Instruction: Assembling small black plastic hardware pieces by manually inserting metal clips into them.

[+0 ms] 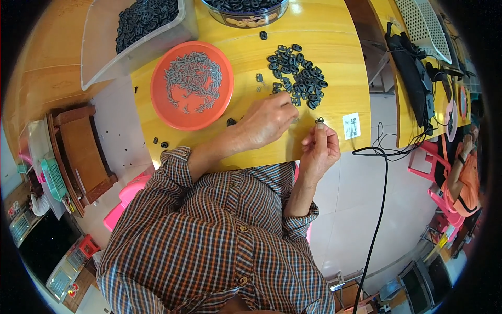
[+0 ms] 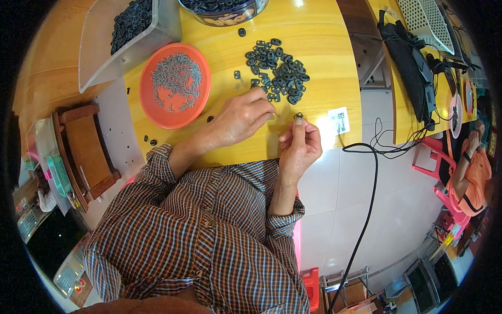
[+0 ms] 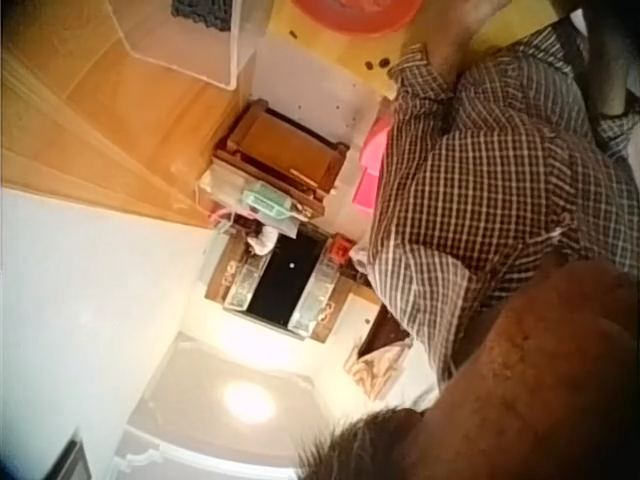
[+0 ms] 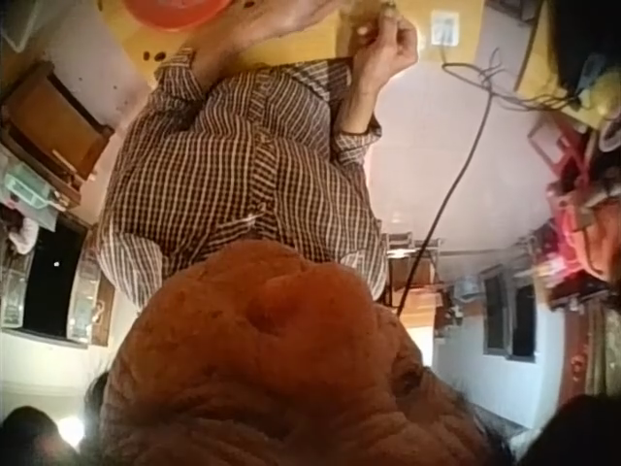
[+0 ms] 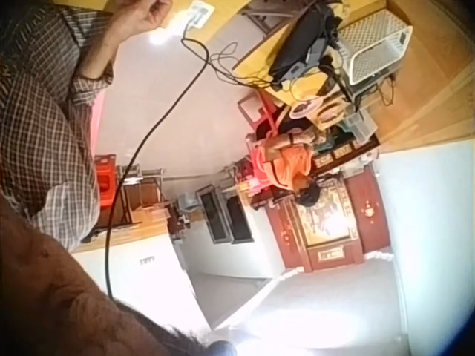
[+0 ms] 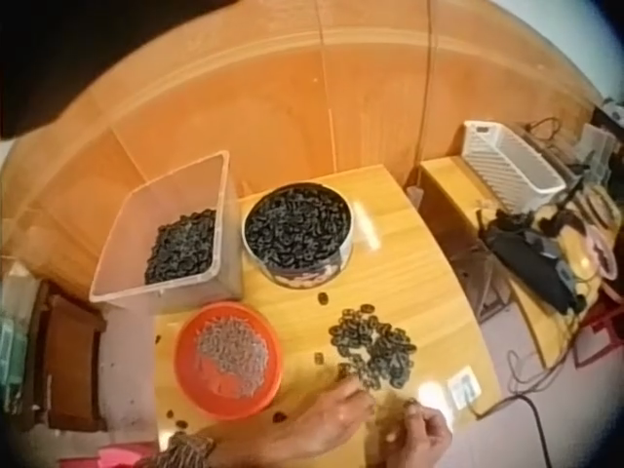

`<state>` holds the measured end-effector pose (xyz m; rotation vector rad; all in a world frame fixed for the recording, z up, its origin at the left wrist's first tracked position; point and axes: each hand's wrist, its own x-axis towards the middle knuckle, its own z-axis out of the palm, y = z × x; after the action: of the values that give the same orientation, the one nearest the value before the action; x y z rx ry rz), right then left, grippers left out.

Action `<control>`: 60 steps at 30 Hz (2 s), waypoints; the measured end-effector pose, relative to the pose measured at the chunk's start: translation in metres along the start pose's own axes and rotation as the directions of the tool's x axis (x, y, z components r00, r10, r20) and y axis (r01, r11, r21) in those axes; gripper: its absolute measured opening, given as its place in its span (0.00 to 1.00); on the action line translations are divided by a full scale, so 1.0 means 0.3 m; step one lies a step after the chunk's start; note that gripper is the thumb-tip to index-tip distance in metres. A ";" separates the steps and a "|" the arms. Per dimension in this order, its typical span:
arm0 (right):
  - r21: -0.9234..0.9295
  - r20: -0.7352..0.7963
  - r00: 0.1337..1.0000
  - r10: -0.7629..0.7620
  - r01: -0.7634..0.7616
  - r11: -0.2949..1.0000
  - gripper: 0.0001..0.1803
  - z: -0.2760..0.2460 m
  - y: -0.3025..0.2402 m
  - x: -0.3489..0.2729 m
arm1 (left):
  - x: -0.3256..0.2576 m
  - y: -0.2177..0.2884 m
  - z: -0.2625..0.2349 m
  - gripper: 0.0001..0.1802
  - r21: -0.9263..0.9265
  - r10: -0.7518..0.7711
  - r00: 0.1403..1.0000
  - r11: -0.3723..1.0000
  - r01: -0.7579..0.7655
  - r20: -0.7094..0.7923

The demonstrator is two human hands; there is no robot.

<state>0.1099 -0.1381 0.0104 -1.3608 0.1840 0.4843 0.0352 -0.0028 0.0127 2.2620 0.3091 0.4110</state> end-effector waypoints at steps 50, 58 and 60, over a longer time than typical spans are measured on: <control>-0.066 -0.003 0.998 -0.067 0.066 0.996 0.06 -0.007 0.020 -0.010 | -0.047 -0.059 -0.101 0.09 0.387 -0.215 0.967 0.887 0.253 -0.139; -0.090 0.008 0.996 -0.089 0.090 0.992 0.05 -0.005 0.022 -0.009 | -0.030 -0.065 -0.096 0.08 0.439 -0.239 0.965 0.860 0.261 -0.107; -0.082 0.010 0.996 -0.087 0.088 0.993 0.05 -0.003 0.022 -0.009 | -0.027 -0.062 -0.091 0.07 0.456 -0.267 0.958 0.844 0.283 -0.101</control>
<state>0.1046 -0.1386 0.0053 -1.4416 0.0996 0.4262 0.0155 0.0251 0.0143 2.6243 0.8184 0.2374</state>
